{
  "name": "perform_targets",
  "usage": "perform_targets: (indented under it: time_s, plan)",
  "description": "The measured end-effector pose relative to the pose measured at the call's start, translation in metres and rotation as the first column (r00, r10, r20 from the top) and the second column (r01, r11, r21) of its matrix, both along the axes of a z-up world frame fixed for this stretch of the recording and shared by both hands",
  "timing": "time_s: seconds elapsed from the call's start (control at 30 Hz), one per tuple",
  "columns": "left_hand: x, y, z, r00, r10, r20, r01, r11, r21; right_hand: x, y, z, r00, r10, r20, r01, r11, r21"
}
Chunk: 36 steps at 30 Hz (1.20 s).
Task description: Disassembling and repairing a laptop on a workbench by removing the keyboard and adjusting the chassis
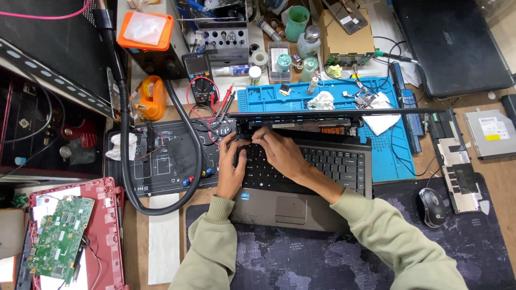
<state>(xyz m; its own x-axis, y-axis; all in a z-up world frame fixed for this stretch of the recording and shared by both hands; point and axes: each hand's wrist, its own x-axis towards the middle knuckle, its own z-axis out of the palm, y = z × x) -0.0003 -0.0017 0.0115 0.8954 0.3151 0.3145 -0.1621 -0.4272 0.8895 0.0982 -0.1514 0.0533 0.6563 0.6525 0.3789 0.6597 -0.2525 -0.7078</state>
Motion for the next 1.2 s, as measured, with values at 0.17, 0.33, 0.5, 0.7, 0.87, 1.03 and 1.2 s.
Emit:
perform_targets:
  time_s: [0.17,0.33,0.5,0.7,0.87,1.03,1.2]
  plan:
    - [0.003,0.002,-0.011,1.000,0.003,0.014,-0.003,1.000,0.023,-0.004,-0.004,-0.003,1.000,-0.019,0.024,0.020,1.000,-0.023]
    - [0.004,-0.003,-0.010,1.000,0.020,-0.001,-0.020,0.994,0.103,-0.005,-0.001,-0.011,0.999,-0.042,-0.021,0.043,0.999,0.032]
    - [0.003,-0.008,0.001,0.998,0.062,-0.018,-0.055,0.963,0.263,-0.002,0.001,-0.024,0.991,-0.052,-0.122,0.066,0.991,0.115]
    - [0.004,-0.010,0.000,0.986,0.137,0.091,-0.164,0.826,0.539,-0.001,0.001,-0.019,0.990,-0.024,-0.141,0.043,0.990,0.132]
    - [0.006,-0.012,-0.007,0.974,0.176,0.146,-0.228,0.735,0.638,-0.001,0.000,-0.028,0.990,-0.033,-0.135,0.051,0.990,0.130]
    - [0.010,-0.011,-0.019,0.974,0.176,0.145,-0.228,0.714,0.662,-0.003,0.001,-0.023,0.995,-0.029,-0.095,0.041,0.991,0.127]
    - [0.009,-0.011,-0.027,0.976,0.165,0.144,-0.219,0.723,0.656,-0.010,-0.002,-0.026,0.998,-0.058,-0.002,0.058,0.998,0.025]
